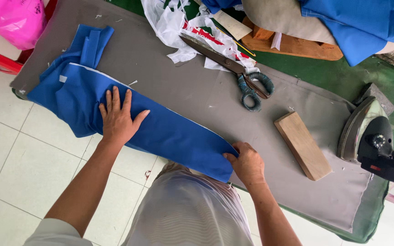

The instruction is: The person cuts a blue fabric piece using shears, then irons the cut edge with a steam iron. They repeat this process by folding the fabric, cutting along the fold, and ironing the new edge.

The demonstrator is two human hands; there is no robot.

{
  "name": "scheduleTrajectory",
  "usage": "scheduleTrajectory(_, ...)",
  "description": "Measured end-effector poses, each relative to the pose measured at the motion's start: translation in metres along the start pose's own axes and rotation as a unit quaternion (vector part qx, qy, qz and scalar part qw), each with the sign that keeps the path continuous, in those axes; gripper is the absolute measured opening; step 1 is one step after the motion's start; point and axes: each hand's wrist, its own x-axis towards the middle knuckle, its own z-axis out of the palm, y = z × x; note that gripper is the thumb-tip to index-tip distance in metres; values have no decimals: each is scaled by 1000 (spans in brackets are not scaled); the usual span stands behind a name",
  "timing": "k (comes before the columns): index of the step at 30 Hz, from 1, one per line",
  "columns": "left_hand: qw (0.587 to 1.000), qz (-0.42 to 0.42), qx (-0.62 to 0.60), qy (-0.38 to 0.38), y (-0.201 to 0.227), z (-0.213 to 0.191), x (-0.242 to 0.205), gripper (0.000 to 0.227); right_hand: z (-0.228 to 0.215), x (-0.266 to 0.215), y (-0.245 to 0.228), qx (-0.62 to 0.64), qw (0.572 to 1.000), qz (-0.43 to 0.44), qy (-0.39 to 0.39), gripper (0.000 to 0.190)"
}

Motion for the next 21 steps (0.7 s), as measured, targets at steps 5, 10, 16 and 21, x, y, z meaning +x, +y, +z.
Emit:
scheduleTrajectory(5,995,32,36,84,16,19,-10,84,5,-7,64,357,928,96,-39,29)
scheduleTrajectory(10,993,45,23,103,67,41,-43,80,-28,-54,171,355,912,204,-5,40)
scheduleTrajectory(16,999,35,22,30,94,57,-60,91,-50,-73,192,116,962,247,4,34)
scheduleTrajectory(21,998,18,7,66,86,49,-56,94,-105,-29,83,-55,982,11,181,28)
